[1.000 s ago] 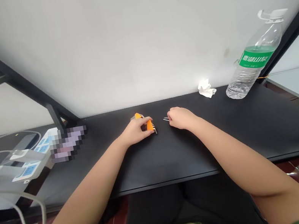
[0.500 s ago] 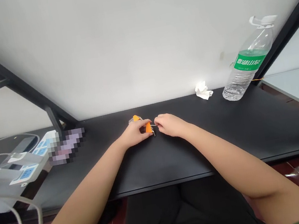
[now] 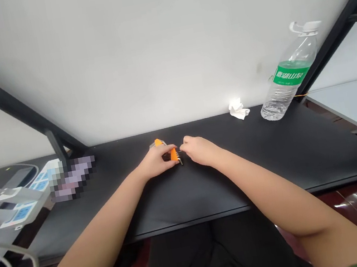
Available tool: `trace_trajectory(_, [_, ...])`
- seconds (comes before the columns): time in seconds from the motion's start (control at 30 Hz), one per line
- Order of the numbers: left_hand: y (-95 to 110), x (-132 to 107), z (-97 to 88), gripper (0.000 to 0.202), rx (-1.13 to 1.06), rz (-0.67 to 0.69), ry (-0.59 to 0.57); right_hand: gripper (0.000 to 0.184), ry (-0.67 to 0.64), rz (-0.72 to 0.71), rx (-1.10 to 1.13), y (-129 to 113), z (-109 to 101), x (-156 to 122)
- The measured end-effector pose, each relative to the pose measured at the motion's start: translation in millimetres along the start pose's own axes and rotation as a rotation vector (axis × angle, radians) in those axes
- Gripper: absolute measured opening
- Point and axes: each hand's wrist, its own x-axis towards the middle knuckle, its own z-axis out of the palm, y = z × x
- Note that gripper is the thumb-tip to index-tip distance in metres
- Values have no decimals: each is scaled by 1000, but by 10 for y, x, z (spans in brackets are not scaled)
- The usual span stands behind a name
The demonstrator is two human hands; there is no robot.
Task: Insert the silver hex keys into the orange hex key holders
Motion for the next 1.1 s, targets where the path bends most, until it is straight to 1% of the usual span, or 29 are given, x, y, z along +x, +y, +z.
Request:
trace_trajectory(0.1, [59,2,-10,27,49,58,-18,23,16,-3,-7,-16,0,8])
trace_trajectory(0.17, [73,4,-10,28,63,67,-10,23,32,15,-8,-8,-15,7])
trace_trajectory(0.23, [58,3,-5,33,45,47,0,22,50,26,12,20,-32,0])
trace_trajectory(0.37, [7,2,-3,40,6,-12,-9,21,78,-11,103,78,-20,-3])
trace_trajectory(0.5, [23,5,-12,32,11,23,-14,22,75,-21,117,58,21,12])
trace_trajectory(0.6, [48,8,-13,27,-14,45,-13,23,55,-29,117,29,11,11])
trace_trajectory(0.83, [-2,9,14,42,-36,-26,6,24,71,3,143,90,-21,-7])
trace_trajectory(0.97, [-36,9,30,46,-31,-38,13,25,80,-9,168,112,-3,3])
trace_trajectory(1.1, [-42,7,30,48,-23,-44,18,25,56,-2,154,100,-13,3])
